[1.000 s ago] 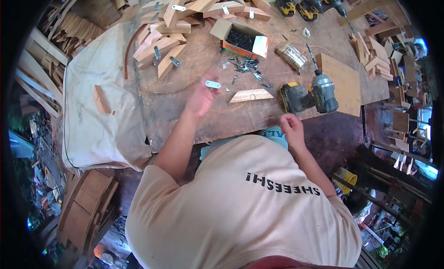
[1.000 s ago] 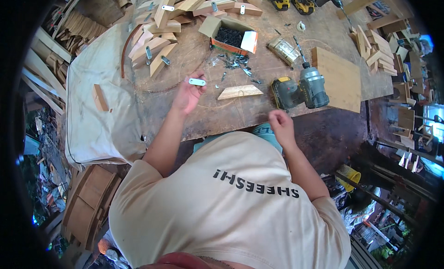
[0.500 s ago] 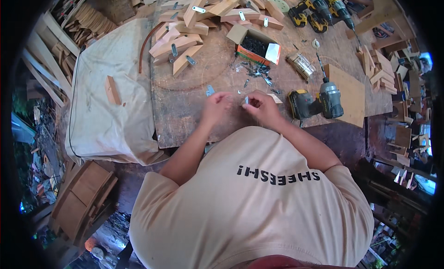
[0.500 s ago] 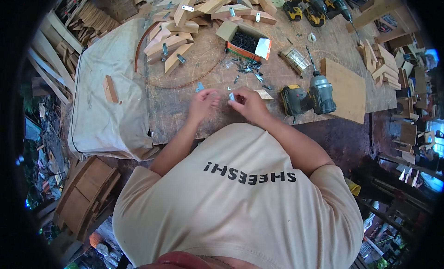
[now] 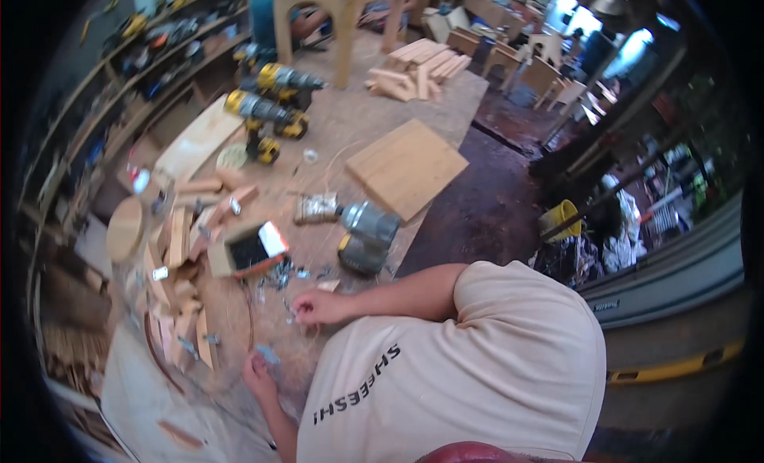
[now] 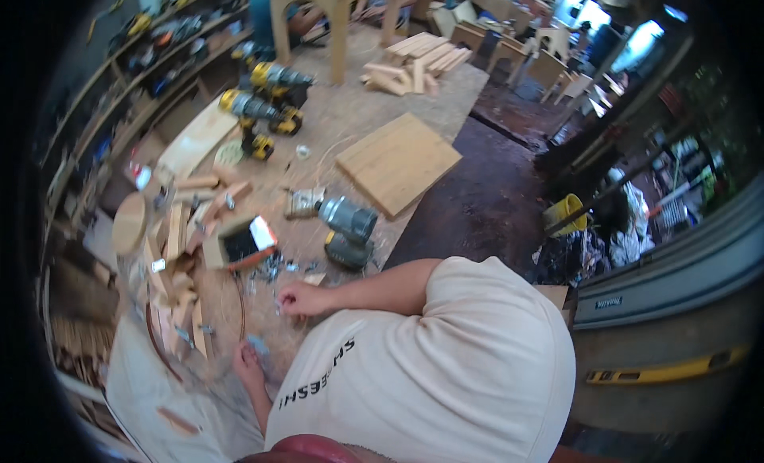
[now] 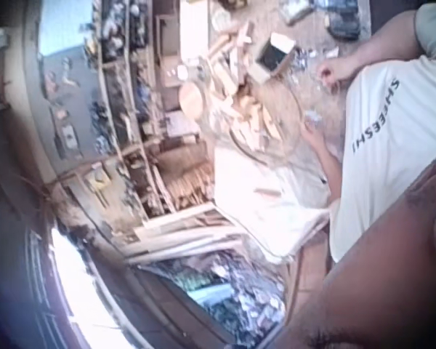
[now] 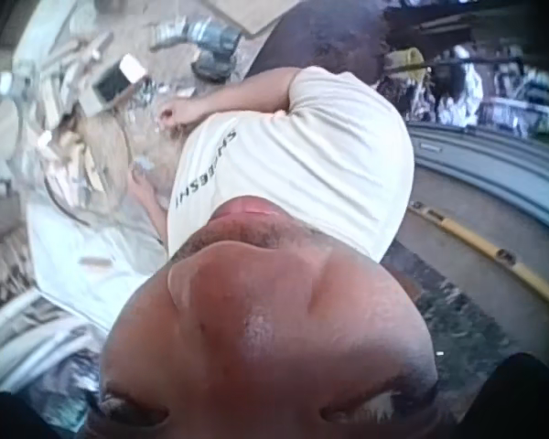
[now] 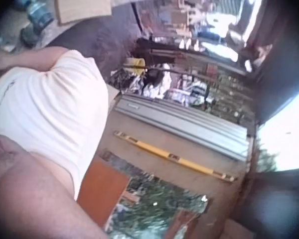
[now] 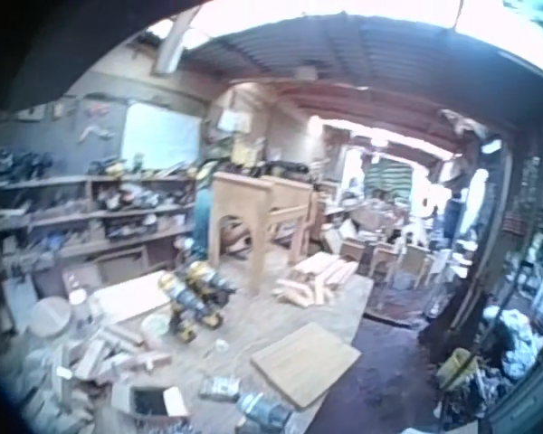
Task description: The person attaches metal hinges to curved wooden pieces by hand and using a power drill, handling individual screws and brackets one at a time on a workshop table.
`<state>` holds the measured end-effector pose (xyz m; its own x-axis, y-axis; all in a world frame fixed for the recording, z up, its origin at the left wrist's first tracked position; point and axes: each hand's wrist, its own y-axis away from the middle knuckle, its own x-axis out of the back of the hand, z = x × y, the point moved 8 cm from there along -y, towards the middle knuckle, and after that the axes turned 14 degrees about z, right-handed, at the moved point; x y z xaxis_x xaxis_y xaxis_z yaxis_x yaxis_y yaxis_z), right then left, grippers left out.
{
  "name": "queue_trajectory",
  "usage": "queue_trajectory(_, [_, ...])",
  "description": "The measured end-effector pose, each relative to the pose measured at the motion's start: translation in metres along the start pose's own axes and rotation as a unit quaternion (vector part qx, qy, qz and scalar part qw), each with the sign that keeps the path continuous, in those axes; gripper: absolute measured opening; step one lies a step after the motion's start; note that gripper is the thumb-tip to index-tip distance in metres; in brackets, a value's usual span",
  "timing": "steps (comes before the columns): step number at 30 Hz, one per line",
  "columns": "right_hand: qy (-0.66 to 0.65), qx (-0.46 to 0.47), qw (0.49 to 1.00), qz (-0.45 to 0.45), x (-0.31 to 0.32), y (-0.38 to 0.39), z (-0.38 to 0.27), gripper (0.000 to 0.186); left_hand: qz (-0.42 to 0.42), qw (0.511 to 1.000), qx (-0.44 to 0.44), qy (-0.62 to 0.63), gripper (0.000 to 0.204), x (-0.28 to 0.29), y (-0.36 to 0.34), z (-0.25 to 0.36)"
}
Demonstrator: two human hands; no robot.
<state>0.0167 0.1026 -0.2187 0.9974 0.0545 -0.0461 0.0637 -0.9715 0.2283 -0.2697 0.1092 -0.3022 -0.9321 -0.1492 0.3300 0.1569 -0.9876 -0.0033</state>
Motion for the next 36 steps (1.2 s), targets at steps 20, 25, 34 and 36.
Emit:
queue_trajectory(20, [-0.016,-0.046,0.998,0.048,0.025,0.018,0.020,0.023,-0.239,0.843,-0.275,-0.395,0.020,-0.018,-0.017,0.087])
queue_trajectory(25, [-0.065,-0.022,0.995,0.074,0.028,0.024,0.003,0.014,-0.233,0.894,-0.198,-0.328,0.024,-0.021,-0.017,0.104])
queue_trajectory(34, [-0.033,-0.066,0.996,0.054,0.025,0.030,0.000,0.016,-0.219,0.887,-0.306,-0.267,0.035,-0.009,-0.014,0.093])
queue_trajectory(36, [-0.032,-0.082,0.995,0.053,0.024,0.032,-0.001,0.019,-0.239,0.877,-0.277,-0.311,0.031,-0.013,-0.016,0.091])
